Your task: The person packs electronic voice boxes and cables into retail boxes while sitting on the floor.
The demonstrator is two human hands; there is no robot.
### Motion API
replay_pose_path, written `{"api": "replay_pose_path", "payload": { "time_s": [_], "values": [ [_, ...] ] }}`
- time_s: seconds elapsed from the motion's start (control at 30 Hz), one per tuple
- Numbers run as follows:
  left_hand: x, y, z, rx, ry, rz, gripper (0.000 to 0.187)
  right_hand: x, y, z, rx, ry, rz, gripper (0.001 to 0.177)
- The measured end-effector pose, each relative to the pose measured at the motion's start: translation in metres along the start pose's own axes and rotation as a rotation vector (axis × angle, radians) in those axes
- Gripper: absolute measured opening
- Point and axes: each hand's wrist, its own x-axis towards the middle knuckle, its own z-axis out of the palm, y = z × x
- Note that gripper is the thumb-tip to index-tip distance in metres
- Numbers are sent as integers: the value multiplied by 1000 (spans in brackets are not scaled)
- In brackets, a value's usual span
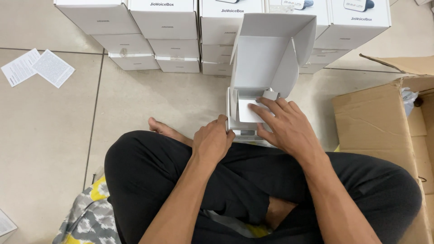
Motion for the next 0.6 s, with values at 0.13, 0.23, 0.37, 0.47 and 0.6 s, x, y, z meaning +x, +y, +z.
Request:
{"api": "replay_pose_path", "payload": {
  "time_s": [0.13,0.23,0.37,0.47,0.6],
  "values": [
    [-1,3,-3,-2,13,6,42,1,0,-2,-8,21,2,52],
    [0,3,-4,-3,-17,-18,42,1,0,0,-43,80,-35,47],
    [0,1,-1,8,-14,-3,42,3,-2,-2,-117,120,-50,43],
    [0,2,-2,10,0,9,41,3,-1,2,-154,104,-66,43],
    [-2,2,-3,15,-1,16,40,4,1,21,-185,138,-35,44]
  ]
}}
